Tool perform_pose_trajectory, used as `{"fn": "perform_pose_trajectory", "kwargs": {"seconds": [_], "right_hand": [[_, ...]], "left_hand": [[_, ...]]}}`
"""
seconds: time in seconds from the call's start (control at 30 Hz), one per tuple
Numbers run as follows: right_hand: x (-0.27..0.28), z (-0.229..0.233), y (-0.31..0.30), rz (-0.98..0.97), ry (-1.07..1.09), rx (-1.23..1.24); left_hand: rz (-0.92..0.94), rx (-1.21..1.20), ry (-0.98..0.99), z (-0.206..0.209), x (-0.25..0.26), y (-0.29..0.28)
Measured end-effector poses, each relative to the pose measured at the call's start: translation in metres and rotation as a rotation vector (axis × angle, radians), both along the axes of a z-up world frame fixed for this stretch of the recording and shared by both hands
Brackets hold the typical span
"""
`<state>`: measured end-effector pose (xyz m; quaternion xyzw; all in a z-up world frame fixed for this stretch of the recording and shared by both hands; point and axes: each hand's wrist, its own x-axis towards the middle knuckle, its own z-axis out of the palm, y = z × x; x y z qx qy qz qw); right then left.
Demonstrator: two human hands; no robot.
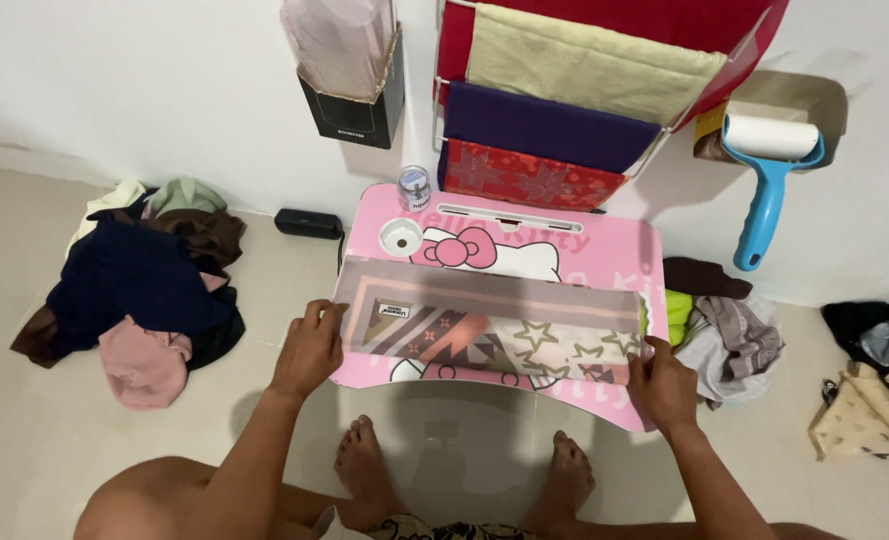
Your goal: Using a lint roller to remove lint and debris from a piece of patterned fabric on a small table.
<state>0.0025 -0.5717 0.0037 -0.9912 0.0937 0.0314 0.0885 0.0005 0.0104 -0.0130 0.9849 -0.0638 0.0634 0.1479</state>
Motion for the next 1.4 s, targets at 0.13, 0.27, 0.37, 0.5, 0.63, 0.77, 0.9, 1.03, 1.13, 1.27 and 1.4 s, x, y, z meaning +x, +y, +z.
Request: {"fn": "perform_pose_trajectory", "kwargs": {"seconds": [0.13,0.27,0.37,0.5,0.63,0.77,0.9,1.03,1.13,1.27,1.4], "right_hand": [[0.001,-0.002,0.002,0.017,0.019,-0.066],[0.003,-0.013,-0.004,0.028,-0.041,-0.092],[0.005,0.003,0.001,0.025,-0.177,-0.063],[0.015,0.019,0.035,0.153,-0.509,0.015],[0.032,0.03,0.073,0.414,-0.478,0.028],[0.027,0.037,0.143,0.677,-0.341,0.219],[0.037,0.016,0.17,0.767,-0.261,0.179],[0.048,0.003,0.169,0.661,-0.059,0.198],[0.054,0.003,0.156,0.617,-0.053,0.21],[0.053,0.015,0.125,0.567,-0.07,0.133],[0.057,0.019,0.085,0.474,-0.099,0.039]], "left_hand": [[0.004,-0.015,-0.005,-0.001,0.0,0.002],[-0.001,0.031,-0.167,0.003,0.0,-0.003],[-0.009,0.015,-0.272,0.019,0.006,-0.018],[-0.148,-0.001,-0.331,0.009,0.029,-0.053],[-0.323,0.05,-0.316,-0.015,0.05,-0.11],[-0.415,0.058,-0.413,0.003,0.045,-0.166],[-0.374,0.012,-0.466,0.02,0.048,-0.191],[-0.311,-0.015,-0.426,0.007,0.056,-0.199],[-0.274,-0.049,-0.36,0.006,0.055,-0.198],[-0.279,-0.055,-0.265,0.008,0.053,-0.196],[-0.263,-0.031,-0.188,0.0,0.055,-0.196]]}}
